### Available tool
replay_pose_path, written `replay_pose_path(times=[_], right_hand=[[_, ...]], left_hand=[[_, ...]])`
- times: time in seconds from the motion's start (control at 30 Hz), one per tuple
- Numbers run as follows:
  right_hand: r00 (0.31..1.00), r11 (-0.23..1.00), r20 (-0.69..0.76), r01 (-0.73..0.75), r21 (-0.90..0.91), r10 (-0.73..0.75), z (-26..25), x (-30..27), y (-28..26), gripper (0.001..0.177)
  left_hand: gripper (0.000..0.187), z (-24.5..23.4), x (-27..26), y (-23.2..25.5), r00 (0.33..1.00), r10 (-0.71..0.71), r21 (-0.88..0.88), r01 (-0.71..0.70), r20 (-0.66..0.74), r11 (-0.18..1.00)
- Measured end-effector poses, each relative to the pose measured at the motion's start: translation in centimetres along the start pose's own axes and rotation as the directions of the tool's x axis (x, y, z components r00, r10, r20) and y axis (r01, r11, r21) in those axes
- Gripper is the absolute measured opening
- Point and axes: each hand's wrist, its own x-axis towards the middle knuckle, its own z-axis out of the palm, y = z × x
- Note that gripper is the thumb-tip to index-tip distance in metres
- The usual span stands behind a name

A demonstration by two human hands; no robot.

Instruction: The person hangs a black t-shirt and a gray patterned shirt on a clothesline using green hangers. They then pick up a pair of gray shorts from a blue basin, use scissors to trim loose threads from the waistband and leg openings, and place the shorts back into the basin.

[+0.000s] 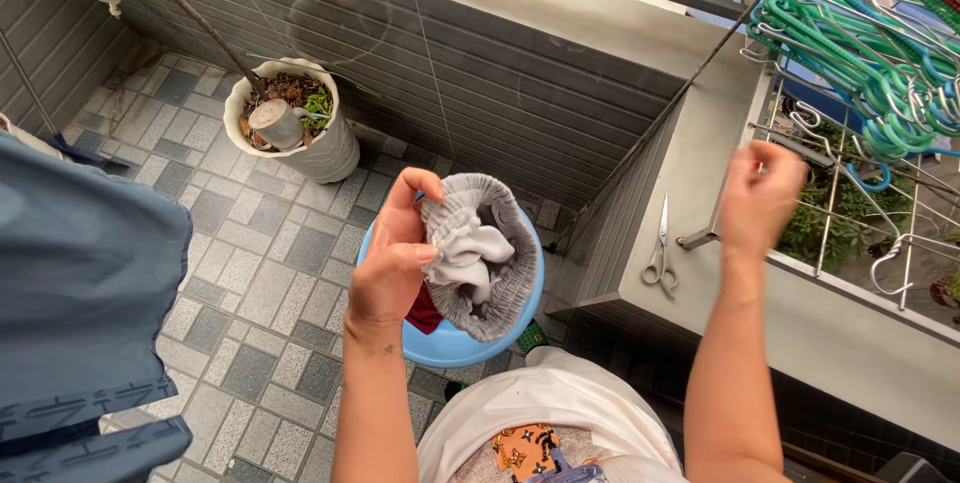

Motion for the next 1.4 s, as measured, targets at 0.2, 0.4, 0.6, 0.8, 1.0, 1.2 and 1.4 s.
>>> replay_pose_path(times=[0.2,0.4,0.6,0.8,1.0,1.2,1.4], right_hand=[[0.642,0.762,0.696,-0.262,0.593,-0.321,-2.0,-5.7,-20.7,0.049],[0.647,0.792,0.659,-0.138,0.595,-0.382,0.4,-6.0,-22.4,0.012],[0.793,0.741,0.539,-0.175,0.649,-0.285,-0.1,-4.4,-21.7,0.006],[0.894,0.738,0.163,0.228,0.635,-0.417,-4.8,-3.8,-25.0,0.011],[0.902,0.740,0.118,0.260,0.620,-0.416,-4.5,-3.9,-25.8,0.010],[0.908,0.749,0.106,0.263,0.607,-0.405,-5.3,-3.0,-26.4,0.009],[0.921,0.750,0.242,0.074,0.658,-0.304,-5.4,-2.1,-27.2,0.021]], left_hand=[[0.064,-0.2,0.8,-0.3,0.998,0.055,0.209,-0.062,0.036,0.976],[0.048,-0.4,-0.2,1.5,0.996,0.088,0.454,-0.091,0.029,0.886],[0.077,2.6,-1.0,3.4,0.950,0.152,0.843,0.160,-0.273,0.514],[0.066,-2.5,-0.7,-0.4,0.709,0.588,0.920,0.276,-0.390,0.276],[0.073,-7.2,-0.7,-3.7,0.681,0.549,0.875,0.400,-0.484,0.275],[0.069,-9.7,-1.0,-8.5,0.578,0.359,0.634,0.388,-0.733,0.669],[0.088,-4.7,-0.2,-11.6,0.773,0.108,0.285,0.097,-0.625,0.954]])
